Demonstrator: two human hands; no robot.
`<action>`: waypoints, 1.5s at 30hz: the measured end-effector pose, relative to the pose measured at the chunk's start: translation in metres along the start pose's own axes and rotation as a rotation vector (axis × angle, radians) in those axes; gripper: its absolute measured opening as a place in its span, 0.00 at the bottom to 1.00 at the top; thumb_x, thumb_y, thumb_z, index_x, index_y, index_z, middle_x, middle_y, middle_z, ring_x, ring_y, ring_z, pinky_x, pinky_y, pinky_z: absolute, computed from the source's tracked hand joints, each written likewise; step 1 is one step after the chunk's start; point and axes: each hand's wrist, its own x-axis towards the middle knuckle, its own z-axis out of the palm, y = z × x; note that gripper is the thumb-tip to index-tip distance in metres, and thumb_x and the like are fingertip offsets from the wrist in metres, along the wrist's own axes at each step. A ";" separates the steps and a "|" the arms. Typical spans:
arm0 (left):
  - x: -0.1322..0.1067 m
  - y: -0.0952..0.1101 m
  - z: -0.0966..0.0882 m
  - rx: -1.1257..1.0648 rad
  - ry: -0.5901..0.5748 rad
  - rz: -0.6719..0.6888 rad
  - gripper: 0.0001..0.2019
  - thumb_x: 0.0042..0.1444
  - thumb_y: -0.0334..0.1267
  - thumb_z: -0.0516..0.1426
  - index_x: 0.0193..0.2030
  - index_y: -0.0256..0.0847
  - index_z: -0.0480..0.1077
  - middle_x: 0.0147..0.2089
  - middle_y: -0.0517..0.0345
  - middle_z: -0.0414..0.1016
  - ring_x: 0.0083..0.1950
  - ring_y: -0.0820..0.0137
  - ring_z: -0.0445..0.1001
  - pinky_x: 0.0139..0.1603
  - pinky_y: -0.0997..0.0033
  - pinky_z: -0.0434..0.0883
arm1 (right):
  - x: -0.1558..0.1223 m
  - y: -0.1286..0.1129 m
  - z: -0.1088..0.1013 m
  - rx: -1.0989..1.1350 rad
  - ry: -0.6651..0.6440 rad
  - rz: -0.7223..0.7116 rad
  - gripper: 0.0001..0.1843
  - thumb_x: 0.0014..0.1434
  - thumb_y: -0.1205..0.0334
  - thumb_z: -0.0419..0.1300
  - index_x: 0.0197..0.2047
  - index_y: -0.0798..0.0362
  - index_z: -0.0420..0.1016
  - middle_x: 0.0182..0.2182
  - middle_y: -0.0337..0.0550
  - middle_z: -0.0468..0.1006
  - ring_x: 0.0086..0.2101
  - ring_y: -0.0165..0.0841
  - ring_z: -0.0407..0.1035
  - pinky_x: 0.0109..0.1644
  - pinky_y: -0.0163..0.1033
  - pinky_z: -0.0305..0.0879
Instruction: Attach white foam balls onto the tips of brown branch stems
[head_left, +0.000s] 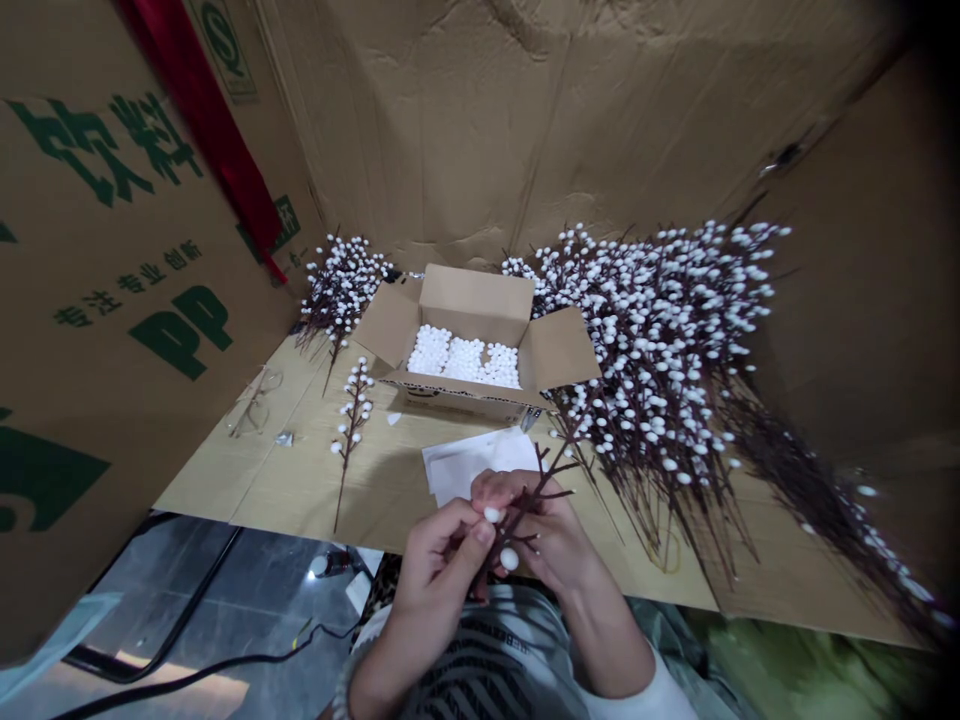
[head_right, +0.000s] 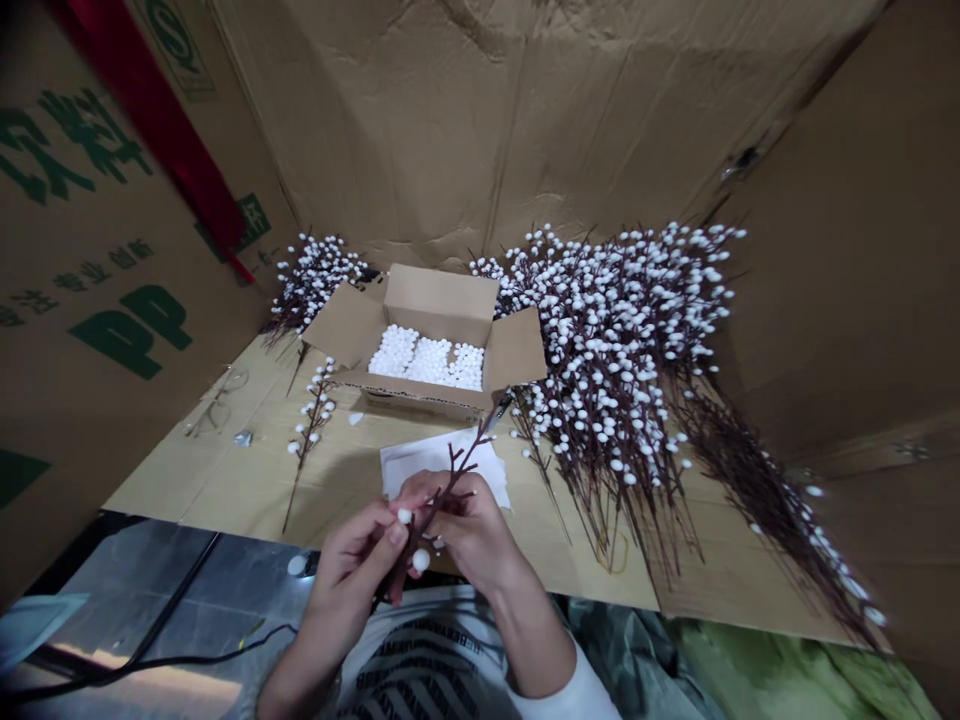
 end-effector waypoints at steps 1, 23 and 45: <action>0.000 0.000 0.000 0.003 0.002 0.001 0.21 0.52 0.57 0.59 0.26 0.38 0.69 0.20 0.62 0.68 0.18 0.78 0.61 0.16 0.81 0.60 | 0.000 0.000 0.000 -0.009 -0.007 -0.001 0.07 0.39 0.59 0.75 0.24 0.46 0.82 0.23 0.39 0.78 0.28 0.30 0.71 0.31 0.33 0.67; 0.000 0.004 -0.010 0.049 -0.022 0.100 0.19 0.55 0.53 0.59 0.26 0.38 0.71 0.22 0.59 0.72 0.17 0.78 0.62 0.17 0.80 0.63 | 0.000 -0.012 0.011 -0.092 -0.011 0.007 0.07 0.38 0.59 0.75 0.23 0.47 0.82 0.25 0.41 0.80 0.29 0.33 0.73 0.33 0.34 0.70; 0.010 0.003 -0.012 -0.317 0.221 0.067 0.19 0.40 0.51 0.69 0.27 0.38 0.71 0.23 0.62 0.72 0.19 0.78 0.67 0.12 0.86 0.63 | 0.133 -0.111 -0.018 -1.884 0.060 -0.258 0.15 0.61 0.68 0.57 0.50 0.59 0.76 0.44 0.53 0.81 0.43 0.40 0.76 0.48 0.44 0.69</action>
